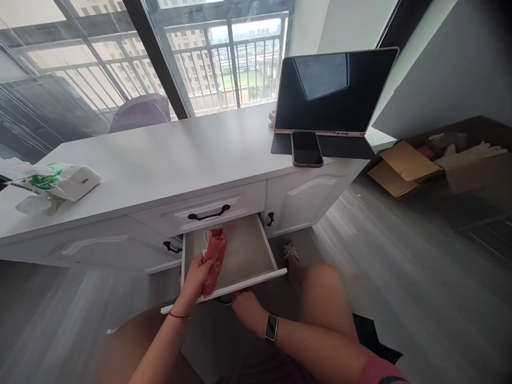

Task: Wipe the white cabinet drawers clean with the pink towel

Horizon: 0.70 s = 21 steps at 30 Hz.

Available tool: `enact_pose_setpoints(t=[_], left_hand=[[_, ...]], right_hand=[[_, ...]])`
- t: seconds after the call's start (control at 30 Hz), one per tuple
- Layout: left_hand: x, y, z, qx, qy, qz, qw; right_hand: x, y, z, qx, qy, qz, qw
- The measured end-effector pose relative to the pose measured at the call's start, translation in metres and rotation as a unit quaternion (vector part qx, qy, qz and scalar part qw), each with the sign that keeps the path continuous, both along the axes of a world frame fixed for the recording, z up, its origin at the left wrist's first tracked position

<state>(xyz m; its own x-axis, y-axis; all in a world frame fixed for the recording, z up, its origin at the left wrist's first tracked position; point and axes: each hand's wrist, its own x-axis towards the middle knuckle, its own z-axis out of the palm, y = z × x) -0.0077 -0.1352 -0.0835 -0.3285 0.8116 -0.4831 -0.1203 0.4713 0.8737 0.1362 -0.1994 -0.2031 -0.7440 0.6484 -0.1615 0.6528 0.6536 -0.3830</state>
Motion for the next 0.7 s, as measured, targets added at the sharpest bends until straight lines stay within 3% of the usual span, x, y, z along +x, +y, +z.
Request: enact_pose_setpoints(t=[0.07,0.13,0.2,0.27,0.33,0.4,0.47,0.57,0.7], left_hand=[[0.011,0.018,-0.009,0.057,0.131,-0.122,0.982],[0.024,0.032,-0.023,0.107,0.174,-0.256,0.945],[0.036,0.041,-0.044,0.085,0.159,-0.395,0.901],[0.044,0.047,-0.067,0.015,0.139,-0.492,0.859],[0.048,0.050,-0.088,-0.023,0.139,-0.526,0.839],[0.049,0.053,-0.103,0.001,0.159,-0.540,0.826],[0.048,0.055,-0.110,0.040,0.184,-0.559,0.808],[0.049,0.057,-0.115,0.068,0.208,-0.586,0.780],[0.056,0.057,-0.127,0.110,0.252,-0.642,0.716]], right_hand=[[-0.001,0.002,0.001,-0.008,-0.013,0.005,1.000],[-0.001,0.004,0.003,-0.005,-0.031,0.016,0.999],[0.001,0.005,0.006,0.001,-0.039,0.024,0.999],[0.006,0.005,0.012,0.014,-0.025,0.040,0.999],[0.012,0.005,0.021,0.042,0.023,0.084,0.995],[0.019,0.006,0.034,0.075,0.093,0.133,0.984],[0.027,0.010,0.047,0.094,0.153,0.141,0.974],[0.039,0.022,0.061,0.090,0.179,0.032,0.979],[0.055,0.040,0.067,0.047,0.095,-0.161,0.981]])
